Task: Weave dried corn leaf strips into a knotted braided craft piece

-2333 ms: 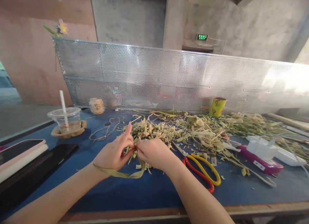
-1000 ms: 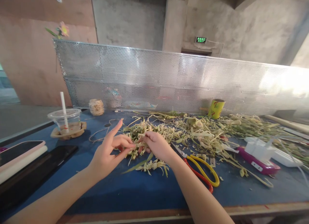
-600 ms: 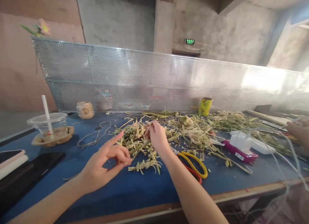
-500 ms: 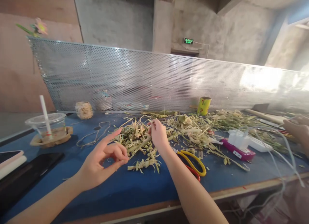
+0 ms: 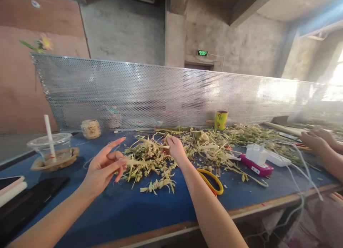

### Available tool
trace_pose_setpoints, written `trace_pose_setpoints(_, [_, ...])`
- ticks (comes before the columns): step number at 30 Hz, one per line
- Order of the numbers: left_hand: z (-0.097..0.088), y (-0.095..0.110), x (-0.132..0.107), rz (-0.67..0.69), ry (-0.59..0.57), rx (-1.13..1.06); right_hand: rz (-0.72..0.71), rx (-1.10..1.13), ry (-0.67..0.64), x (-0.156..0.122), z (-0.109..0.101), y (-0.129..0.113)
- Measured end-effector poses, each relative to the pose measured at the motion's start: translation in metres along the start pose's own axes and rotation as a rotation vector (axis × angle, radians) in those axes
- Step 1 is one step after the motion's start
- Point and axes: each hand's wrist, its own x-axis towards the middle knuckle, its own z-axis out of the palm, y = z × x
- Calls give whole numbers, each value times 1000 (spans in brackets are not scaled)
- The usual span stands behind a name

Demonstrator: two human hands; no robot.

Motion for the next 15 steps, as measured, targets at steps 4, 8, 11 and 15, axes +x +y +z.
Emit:
trace_pose_setpoints(4, [-2,-7,3,-29,91,211,168,196,-394,-17,14,-8])
trace_pose_setpoints(8, [-2,-19,1,57,60,520,280,351,-774,-33,23,-11])
trace_pose_setpoints(11, [1,-26,-1,92,22,594,274,239,-804,-37,28,-8])
trace_pose_setpoints(15, [4,-31,-1,29,44,238,134,135,-779,-37,31,-7])
